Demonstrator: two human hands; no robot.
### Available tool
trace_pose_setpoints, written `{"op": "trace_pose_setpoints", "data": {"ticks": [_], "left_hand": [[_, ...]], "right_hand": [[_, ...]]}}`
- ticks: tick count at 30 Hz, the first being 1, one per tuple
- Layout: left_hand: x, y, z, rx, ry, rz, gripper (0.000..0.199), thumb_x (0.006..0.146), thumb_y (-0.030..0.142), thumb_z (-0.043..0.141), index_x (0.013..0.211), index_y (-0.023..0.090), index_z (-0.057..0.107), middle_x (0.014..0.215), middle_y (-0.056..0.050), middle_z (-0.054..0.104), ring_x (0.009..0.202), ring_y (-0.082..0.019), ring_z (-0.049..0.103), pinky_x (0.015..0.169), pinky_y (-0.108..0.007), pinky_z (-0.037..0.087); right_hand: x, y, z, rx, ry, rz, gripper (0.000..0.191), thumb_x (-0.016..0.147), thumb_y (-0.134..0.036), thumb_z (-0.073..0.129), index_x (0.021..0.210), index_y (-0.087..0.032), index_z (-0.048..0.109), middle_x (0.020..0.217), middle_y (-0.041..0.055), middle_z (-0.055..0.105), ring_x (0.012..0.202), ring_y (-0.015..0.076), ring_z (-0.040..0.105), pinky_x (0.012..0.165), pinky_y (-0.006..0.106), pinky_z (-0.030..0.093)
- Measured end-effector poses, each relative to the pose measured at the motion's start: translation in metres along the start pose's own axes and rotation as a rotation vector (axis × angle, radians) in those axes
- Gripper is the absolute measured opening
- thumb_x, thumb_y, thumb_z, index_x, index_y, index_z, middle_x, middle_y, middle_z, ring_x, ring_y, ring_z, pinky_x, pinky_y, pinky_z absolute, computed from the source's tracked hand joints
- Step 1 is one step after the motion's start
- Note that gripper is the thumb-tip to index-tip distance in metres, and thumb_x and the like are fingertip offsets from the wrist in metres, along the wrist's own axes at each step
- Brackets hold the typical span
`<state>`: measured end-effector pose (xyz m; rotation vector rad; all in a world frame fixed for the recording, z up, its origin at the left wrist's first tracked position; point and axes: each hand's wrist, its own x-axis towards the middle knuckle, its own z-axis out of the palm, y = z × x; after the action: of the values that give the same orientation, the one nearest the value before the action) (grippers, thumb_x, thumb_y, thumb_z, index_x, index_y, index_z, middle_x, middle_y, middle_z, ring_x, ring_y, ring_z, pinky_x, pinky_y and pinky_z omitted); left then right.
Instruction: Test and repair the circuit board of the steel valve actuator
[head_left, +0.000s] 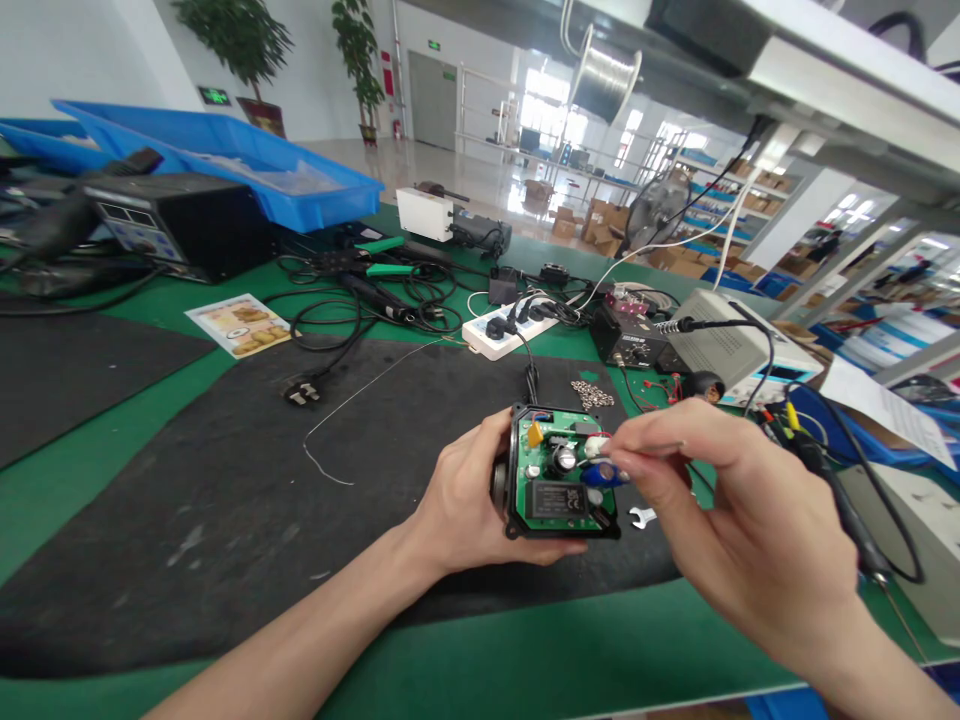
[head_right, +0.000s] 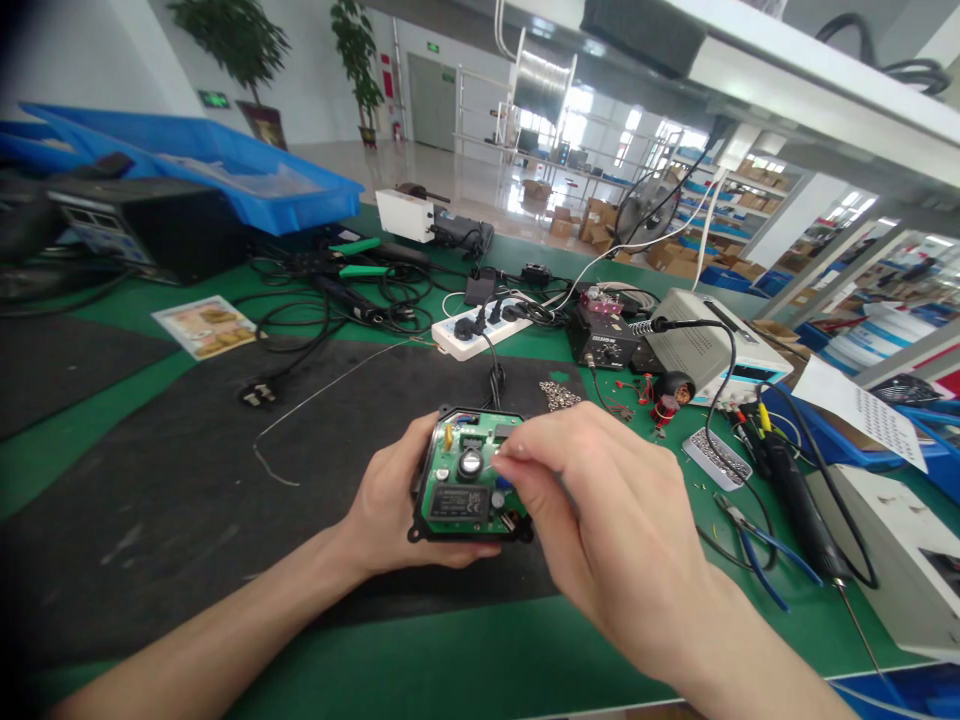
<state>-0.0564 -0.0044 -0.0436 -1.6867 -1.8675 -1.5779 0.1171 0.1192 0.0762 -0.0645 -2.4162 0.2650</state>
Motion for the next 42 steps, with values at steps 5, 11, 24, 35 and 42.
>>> {"op": "trace_pose_setpoints", "data": {"ticks": [5, 11, 24, 35, 42], "left_hand": [[0.0, 0.0, 0.0, -0.004, -0.007, -0.001, 0.106, 0.057, 0.068, 0.088, 0.135, 0.013, 0.043, 0.116, -0.016, 0.073, 0.1, -0.03, 0.075, 0.096, -0.041, 0.061], [-0.002, -0.001, 0.001, 0.009, -0.005, 0.009, 0.108, 0.056, 0.068, 0.088, 0.137, 0.014, 0.04, 0.113, -0.014, 0.073, 0.095, -0.029, 0.076, 0.094, -0.042, 0.061], [0.001, 0.0, -0.001, -0.033, -0.043, -0.018, 0.106, 0.056, 0.065, 0.09, 0.138, 0.02, 0.041, 0.109, -0.007, 0.073, 0.088, -0.026, 0.076, 0.089, -0.038, 0.062], [0.0, 0.0, -0.001, -0.016, -0.029, -0.012, 0.107, 0.055, 0.065, 0.09, 0.138, 0.019, 0.04, 0.108, -0.009, 0.074, 0.089, -0.028, 0.076, 0.087, -0.04, 0.063], [-0.002, -0.001, 0.001, 0.006, -0.021, -0.021, 0.108, 0.055, 0.067, 0.089, 0.138, 0.017, 0.041, 0.111, -0.012, 0.075, 0.098, -0.031, 0.076, 0.089, -0.041, 0.063]], "right_hand": [[-0.014, -0.001, 0.002, 0.2, 0.03, -0.03, 0.034, 0.086, 0.001, 0.068, 0.111, -0.02, 0.062, 0.104, 0.0019, 0.076, 0.093, 0.0147, 0.072, 0.084, 0.029, 0.056], [-0.026, -0.006, 0.004, 0.223, 0.109, -0.029, 0.046, 0.077, 0.009, 0.071, 0.114, -0.018, 0.066, 0.108, 0.0044, 0.078, 0.097, 0.0161, 0.075, 0.087, 0.029, 0.059], [-0.039, -0.023, 0.006, 0.077, 0.172, 0.099, 0.032, 0.078, -0.003, 0.076, 0.101, -0.023, 0.068, 0.105, -0.0007, 0.082, 0.086, 0.0124, 0.079, 0.082, 0.016, 0.061], [-0.026, -0.034, 0.006, 0.099, 0.203, 0.377, 0.018, 0.091, -0.018, 0.072, 0.1, -0.033, 0.073, 0.088, -0.0067, 0.08, 0.072, 0.0125, 0.075, 0.076, 0.024, 0.058], [-0.016, -0.025, -0.003, 0.178, 0.112, 0.334, 0.016, 0.09, -0.019, 0.073, 0.101, -0.031, 0.074, 0.086, -0.0044, 0.079, 0.062, 0.0116, 0.072, 0.057, 0.021, 0.057]]}}
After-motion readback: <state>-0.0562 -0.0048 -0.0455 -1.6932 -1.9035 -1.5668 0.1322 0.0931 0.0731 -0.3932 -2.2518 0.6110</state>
